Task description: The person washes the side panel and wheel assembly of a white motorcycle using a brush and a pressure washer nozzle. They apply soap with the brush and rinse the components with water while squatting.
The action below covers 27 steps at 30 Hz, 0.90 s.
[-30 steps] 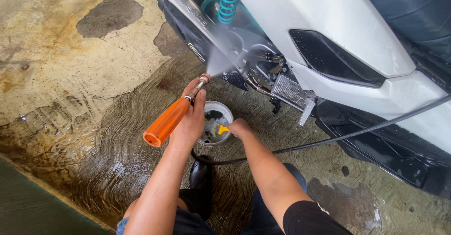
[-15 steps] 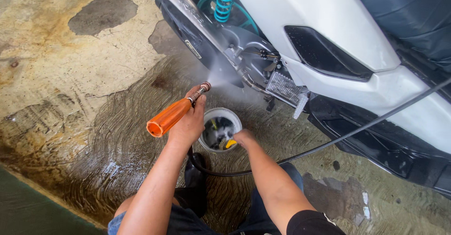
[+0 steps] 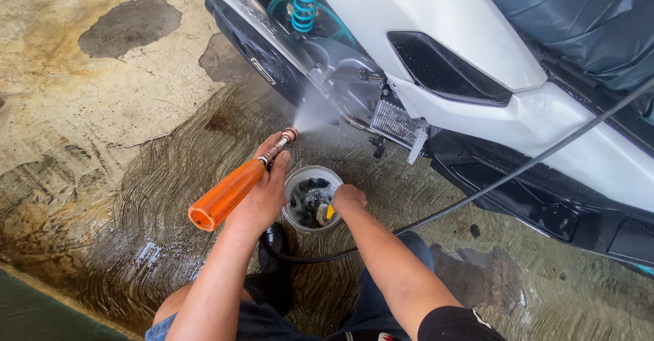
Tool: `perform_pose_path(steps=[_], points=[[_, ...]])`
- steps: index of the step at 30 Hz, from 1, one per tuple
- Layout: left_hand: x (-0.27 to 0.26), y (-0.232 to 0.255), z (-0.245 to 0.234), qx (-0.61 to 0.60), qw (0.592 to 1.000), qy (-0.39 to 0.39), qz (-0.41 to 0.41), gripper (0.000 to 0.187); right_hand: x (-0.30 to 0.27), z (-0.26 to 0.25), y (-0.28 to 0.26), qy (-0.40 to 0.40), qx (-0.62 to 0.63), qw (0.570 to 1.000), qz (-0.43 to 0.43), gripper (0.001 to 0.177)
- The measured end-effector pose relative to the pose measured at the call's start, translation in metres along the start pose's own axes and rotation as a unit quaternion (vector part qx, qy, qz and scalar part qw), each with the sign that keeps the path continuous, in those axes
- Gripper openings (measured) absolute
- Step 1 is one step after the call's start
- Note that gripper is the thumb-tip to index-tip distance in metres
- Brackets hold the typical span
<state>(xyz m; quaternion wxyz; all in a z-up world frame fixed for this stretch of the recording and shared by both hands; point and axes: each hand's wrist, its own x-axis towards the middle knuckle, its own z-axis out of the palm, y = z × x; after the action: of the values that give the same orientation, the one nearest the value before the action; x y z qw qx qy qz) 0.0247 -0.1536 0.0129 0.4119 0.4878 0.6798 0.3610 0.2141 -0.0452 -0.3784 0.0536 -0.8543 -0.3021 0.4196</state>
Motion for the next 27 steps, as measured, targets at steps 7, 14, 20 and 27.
perform_pose_path(steps=[7, 14, 20, 27], points=[[0.019, -0.017, 0.002, 0.139, 0.974, 0.030, 0.176, 0.038, -0.026, -0.038, -0.044, 0.056, -0.462, 0.821, -0.332, 0.036], [0.018, -0.004, -0.005, 0.082, 0.976, -0.029, 0.201, 0.039, -0.067, -0.078, -0.108, 0.178, -0.774, 0.353, -0.495, 0.045], [0.020, -0.007, -0.001, 0.115, 0.971, -0.026, 0.207, 0.038, -0.085, -0.095, -0.152, 0.259, -0.753, 0.354, -0.490, 0.047], [0.034, -0.011, -0.002, 0.105, 0.975, -0.020, 0.196, 0.038, -0.121, -0.109, -0.140, 0.232, -0.744, 0.406, -0.477, 0.051]])
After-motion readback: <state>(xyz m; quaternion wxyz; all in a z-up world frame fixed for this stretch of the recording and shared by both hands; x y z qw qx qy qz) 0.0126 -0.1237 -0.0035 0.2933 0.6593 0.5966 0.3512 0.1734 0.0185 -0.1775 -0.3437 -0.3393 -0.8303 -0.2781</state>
